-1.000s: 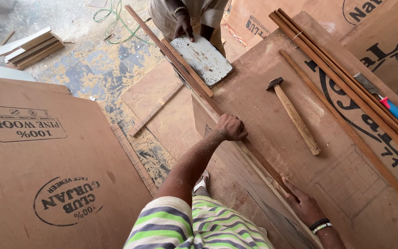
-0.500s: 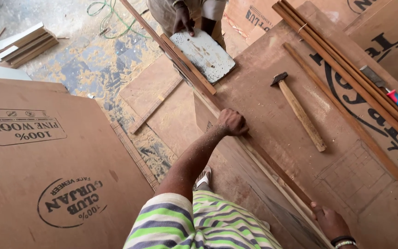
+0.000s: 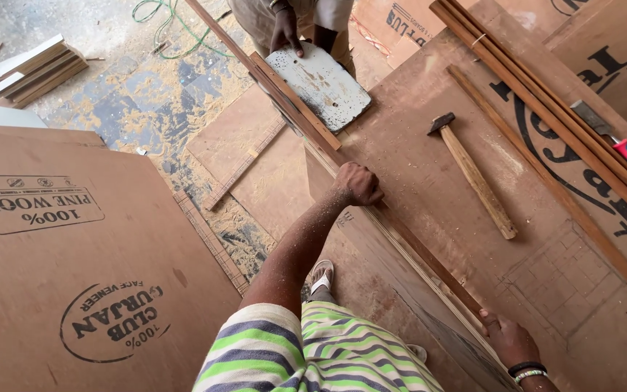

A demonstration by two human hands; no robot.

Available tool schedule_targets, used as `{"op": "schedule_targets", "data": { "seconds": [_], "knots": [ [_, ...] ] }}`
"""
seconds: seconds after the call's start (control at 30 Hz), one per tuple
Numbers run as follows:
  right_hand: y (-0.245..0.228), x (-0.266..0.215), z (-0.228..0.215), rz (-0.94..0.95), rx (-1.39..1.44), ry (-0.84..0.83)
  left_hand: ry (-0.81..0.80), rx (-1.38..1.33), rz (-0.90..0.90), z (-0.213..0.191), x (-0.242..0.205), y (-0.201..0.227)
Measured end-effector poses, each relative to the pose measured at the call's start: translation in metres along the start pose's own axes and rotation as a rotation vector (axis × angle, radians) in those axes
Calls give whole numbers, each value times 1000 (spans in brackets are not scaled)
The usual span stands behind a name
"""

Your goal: Applying and fitting decorative wood trim strips to a plywood furniture piece using adhesive and manual alignment.

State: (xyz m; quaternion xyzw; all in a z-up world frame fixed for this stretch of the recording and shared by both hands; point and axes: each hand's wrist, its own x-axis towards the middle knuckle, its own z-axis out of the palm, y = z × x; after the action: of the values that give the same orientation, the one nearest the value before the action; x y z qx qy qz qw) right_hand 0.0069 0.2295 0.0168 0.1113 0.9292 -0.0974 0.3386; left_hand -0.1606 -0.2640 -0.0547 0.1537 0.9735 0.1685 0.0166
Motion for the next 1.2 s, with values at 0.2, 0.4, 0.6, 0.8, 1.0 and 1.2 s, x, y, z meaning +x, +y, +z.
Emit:
{"op": "schedule_targets", "data": {
  "seconds": [0.2,0.4,0.6,0.8,1.0,1.2],
  "knots": [
    [-3,9,5,5,8,-17,4,-7,-12,0,-1,-5],
    [-17,3,1,22,-1,-20,-41,8,-19,12,4,-17],
    [-22,8,3,27,0,-23,-22,36,-22,0,2,-19],
    [-23,16,8,2,13,-1,-19,34,-41,-8,2,-19],
    [-11,43,21,-26,60,-15,-82,34,-70,-23,0,-8],
    [-8,45,24,-73,96,-28,-86,52,-41,-2,6,-10]
  ]
}}
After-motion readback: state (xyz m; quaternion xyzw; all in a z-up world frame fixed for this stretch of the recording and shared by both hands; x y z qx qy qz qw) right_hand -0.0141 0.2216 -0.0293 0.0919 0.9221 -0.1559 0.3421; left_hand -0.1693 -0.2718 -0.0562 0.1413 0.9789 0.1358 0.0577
